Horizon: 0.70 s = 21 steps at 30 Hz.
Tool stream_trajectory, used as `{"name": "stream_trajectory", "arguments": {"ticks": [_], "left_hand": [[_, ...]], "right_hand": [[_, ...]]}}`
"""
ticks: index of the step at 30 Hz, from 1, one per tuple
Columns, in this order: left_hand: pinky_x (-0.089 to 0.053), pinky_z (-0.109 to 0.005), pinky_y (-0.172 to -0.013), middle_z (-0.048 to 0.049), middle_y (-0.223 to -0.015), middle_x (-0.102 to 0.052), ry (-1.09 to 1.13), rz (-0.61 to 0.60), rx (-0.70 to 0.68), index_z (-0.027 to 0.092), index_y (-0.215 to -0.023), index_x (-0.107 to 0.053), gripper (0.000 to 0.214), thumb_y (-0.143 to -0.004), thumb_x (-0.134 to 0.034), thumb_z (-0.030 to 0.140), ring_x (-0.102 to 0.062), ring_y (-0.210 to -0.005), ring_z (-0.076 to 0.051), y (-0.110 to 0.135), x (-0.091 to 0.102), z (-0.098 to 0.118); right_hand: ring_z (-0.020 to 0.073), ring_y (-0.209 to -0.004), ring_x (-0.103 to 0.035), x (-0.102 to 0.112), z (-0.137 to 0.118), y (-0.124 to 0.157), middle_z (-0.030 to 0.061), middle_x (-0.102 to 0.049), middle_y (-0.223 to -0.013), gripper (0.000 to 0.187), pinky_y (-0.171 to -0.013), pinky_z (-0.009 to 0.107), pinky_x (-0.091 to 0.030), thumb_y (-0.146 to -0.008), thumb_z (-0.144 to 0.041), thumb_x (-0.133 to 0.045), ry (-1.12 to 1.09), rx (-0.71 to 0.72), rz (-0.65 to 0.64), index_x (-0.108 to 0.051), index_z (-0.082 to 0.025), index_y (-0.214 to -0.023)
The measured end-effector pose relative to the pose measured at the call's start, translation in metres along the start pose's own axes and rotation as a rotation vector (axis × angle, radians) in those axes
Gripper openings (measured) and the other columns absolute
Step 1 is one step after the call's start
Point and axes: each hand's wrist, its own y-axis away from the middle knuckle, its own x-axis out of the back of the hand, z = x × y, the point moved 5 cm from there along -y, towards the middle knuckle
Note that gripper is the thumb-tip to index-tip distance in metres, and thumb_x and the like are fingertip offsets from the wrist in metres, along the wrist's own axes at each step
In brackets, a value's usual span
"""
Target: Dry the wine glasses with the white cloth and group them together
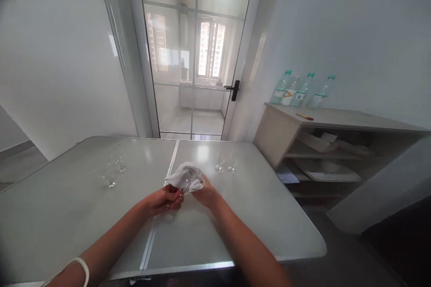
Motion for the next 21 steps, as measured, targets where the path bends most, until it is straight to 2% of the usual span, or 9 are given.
{"name": "stream_trajectory", "arguments": {"ticks": [2, 5, 8, 10, 12, 15, 19, 21], "left_hand": [[-0.026, -0.022, -0.052, 0.0017, -0.070, -0.054, -0.151, 0.107, -0.130, 0.017, -0.083, -0.051, 0.035, -0.080, -0.081, 0.035, -0.042, -0.052, -0.006, -0.003, 0.008, 0.008], [-0.029, -0.023, -0.053, 0.0031, -0.066, -0.057, -0.537, 0.318, -0.337, 0.020, -0.084, -0.048, 0.032, -0.087, -0.071, 0.043, -0.045, -0.051, -0.009, -0.002, 0.019, 0.022], [-0.034, -0.024, -0.060, 0.0038, -0.065, -0.057, -1.020, 0.524, -0.493, 0.023, -0.078, -0.041, 0.027, -0.093, -0.058, 0.037, -0.054, -0.058, -0.013, 0.006, 0.021, 0.032], [-0.034, -0.025, -0.061, 0.0027, -0.068, -0.059, -1.313, 0.593, -0.497, 0.023, -0.080, -0.042, 0.020, -0.096, -0.050, 0.032, -0.058, -0.063, -0.016, 0.009, 0.018, 0.034], [-0.031, -0.026, -0.060, 0.0011, -0.069, -0.061, -1.540, 0.593, -0.439, 0.024, -0.084, -0.045, 0.014, -0.098, -0.045, 0.028, -0.059, -0.063, -0.018, 0.010, 0.014, 0.032], [-0.030, -0.028, -0.060, -0.0010, -0.070, -0.064, -1.752, 0.515, -0.365, 0.024, -0.088, -0.048, 0.010, -0.096, -0.044, 0.019, -0.061, -0.067, -0.022, 0.009, 0.010, 0.031], [-0.035, -0.029, -0.064, -0.0040, -0.080, -0.072, -1.803, 0.427, -0.368, 0.024, -0.094, -0.051, 0.013, -0.092, -0.045, 0.012, -0.065, -0.075, -0.024, 0.010, 0.010, 0.033], [-0.038, -0.029, -0.066, -0.0044, -0.085, -0.073, -1.735, 0.442, -0.385, 0.024, -0.101, -0.052, 0.015, -0.092, -0.045, 0.013, -0.066, -0.078, -0.024, 0.011, 0.010, 0.035]], "right_hand": [[0.0187, -0.079, -0.061, -0.001, -0.001, -0.003, 0.0023, -0.069, -0.087, 0.051, -0.072, 0.029, -0.049, -0.056, -0.025, -0.092, 0.052, 0.040, 0.019, -0.072, -0.023, -0.102], [0.0179, -0.082, -0.061, 0.003, 0.002, -0.009, 0.0007, -0.069, -0.091, 0.059, -0.075, 0.028, -0.048, -0.051, -0.017, -0.093, 0.107, 0.091, 0.144, -0.069, -0.022, -0.105], [0.0173, -0.080, -0.061, 0.011, 0.001, -0.011, -0.0004, -0.068, -0.090, 0.060, -0.073, 0.028, -0.047, -0.050, -0.018, -0.093, 0.199, 0.086, 0.263, -0.064, -0.021, -0.103], [0.0170, -0.080, -0.060, 0.013, -0.007, -0.010, -0.0012, -0.067, -0.089, 0.058, -0.073, 0.027, -0.047, -0.051, -0.020, -0.092, 0.357, 0.068, 0.221, -0.063, -0.020, -0.102], [0.0163, -0.080, -0.058, 0.013, -0.018, -0.008, -0.0023, -0.066, -0.090, 0.059, -0.073, 0.026, -0.046, -0.051, -0.020, -0.092, 0.579, 0.046, 0.094, -0.064, -0.020, -0.103], [0.0156, -0.080, -0.056, 0.013, -0.031, -0.003, -0.0032, -0.064, -0.092, 0.060, -0.071, 0.025, -0.044, -0.054, -0.021, -0.089, 0.837, 0.082, -0.053, -0.065, -0.019, -0.109], [0.0160, -0.075, -0.056, 0.006, -0.032, 0.001, -0.0006, -0.065, -0.088, 0.042, -0.067, 0.026, -0.045, -0.061, -0.021, -0.083, 1.066, 0.298, -0.118, -0.067, -0.019, -0.099], [0.0197, -0.082, -0.062, -0.003, -0.031, 0.004, 0.0047, -0.070, -0.098, 0.035, -0.075, 0.030, -0.049, -0.067, -0.021, -0.080, 1.094, 0.428, -0.163, -0.069, -0.020, -0.101]]}}
